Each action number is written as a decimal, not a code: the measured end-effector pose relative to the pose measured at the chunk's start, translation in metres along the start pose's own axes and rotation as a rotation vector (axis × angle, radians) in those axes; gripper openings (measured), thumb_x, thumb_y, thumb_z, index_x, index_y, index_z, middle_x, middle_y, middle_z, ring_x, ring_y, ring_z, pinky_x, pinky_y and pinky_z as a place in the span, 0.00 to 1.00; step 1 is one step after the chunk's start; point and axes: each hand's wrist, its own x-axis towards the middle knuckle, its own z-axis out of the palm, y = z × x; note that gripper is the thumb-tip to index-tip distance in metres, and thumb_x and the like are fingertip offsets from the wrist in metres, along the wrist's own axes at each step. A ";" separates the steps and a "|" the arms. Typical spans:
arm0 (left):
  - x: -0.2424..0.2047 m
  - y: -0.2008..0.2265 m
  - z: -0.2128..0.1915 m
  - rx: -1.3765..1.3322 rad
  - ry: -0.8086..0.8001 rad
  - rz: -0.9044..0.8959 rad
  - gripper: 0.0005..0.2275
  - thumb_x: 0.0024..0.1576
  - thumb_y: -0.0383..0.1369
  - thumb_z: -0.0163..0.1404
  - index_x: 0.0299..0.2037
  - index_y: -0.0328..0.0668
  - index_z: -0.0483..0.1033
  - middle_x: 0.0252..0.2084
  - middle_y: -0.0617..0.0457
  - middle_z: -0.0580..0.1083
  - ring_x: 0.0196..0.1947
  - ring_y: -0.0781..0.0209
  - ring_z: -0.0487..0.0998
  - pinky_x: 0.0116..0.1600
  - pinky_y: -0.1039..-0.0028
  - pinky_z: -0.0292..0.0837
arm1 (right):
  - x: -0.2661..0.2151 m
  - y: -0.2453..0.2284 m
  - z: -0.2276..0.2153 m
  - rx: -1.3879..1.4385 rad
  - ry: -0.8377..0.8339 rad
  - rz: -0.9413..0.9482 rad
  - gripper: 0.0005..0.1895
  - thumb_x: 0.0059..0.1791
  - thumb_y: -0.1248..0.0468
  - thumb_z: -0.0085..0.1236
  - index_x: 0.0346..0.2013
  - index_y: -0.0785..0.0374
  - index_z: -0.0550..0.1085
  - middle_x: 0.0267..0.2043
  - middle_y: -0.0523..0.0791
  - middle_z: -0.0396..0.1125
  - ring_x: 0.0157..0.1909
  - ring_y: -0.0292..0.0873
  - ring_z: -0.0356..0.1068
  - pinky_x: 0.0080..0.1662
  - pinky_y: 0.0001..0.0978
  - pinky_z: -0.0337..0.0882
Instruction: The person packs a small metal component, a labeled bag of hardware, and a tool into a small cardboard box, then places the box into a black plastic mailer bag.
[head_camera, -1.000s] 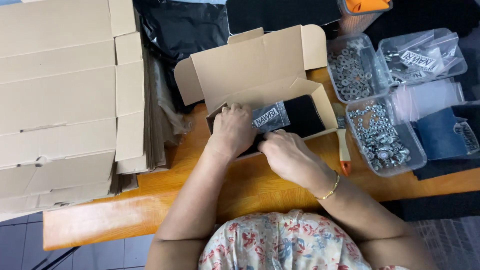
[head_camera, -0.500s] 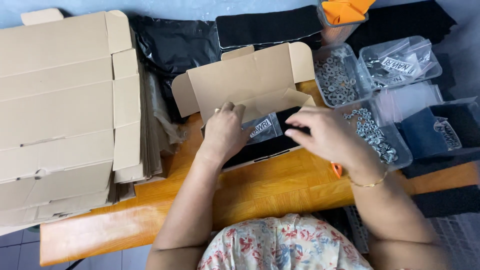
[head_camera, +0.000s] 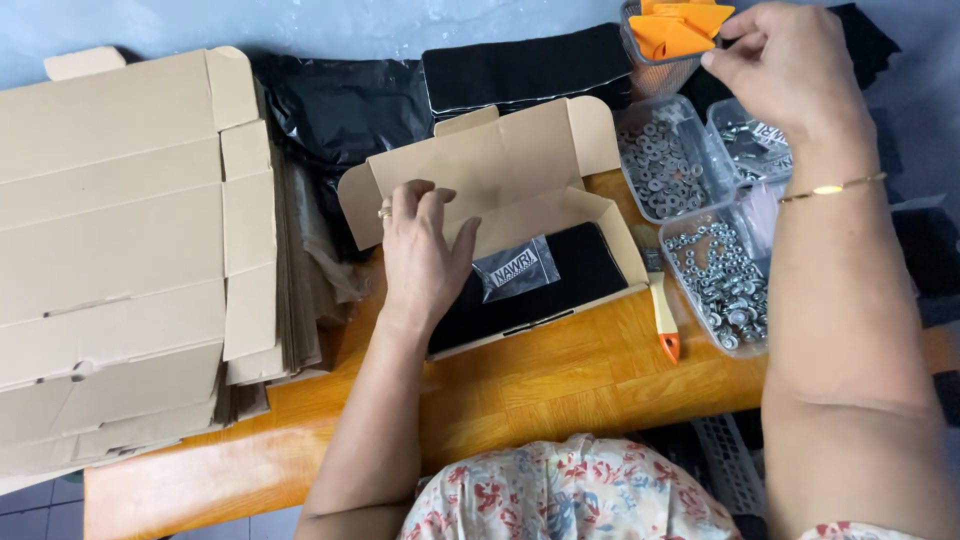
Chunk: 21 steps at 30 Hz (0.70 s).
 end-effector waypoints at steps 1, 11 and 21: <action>0.000 0.004 -0.002 -0.060 -0.011 0.032 0.16 0.55 0.36 0.61 0.49 0.36 0.77 0.52 0.41 0.67 0.51 0.37 0.69 0.59 0.49 0.65 | 0.011 0.015 0.009 -0.060 0.069 -0.066 0.10 0.55 0.68 0.70 0.50 0.69 0.82 0.42 0.49 0.77 0.41 0.41 0.76 0.46 0.34 0.74; 0.001 0.013 0.001 -0.202 -0.098 0.151 0.12 0.59 0.33 0.57 0.50 0.37 0.76 0.52 0.43 0.69 0.49 0.42 0.73 0.56 0.55 0.70 | 0.097 0.102 0.080 -0.481 0.215 -0.186 0.09 0.51 0.64 0.56 0.36 0.45 0.82 0.39 0.40 0.78 0.37 0.55 0.76 0.30 0.48 0.71; 0.001 0.009 0.005 -0.203 -0.148 0.147 0.12 0.60 0.34 0.54 0.50 0.37 0.76 0.53 0.43 0.71 0.48 0.44 0.77 0.53 0.55 0.72 | 0.105 0.063 0.098 -0.541 -0.013 -0.036 0.15 0.51 0.53 0.69 0.52 0.44 0.84 0.47 0.47 0.76 0.44 0.61 0.74 0.40 0.50 0.74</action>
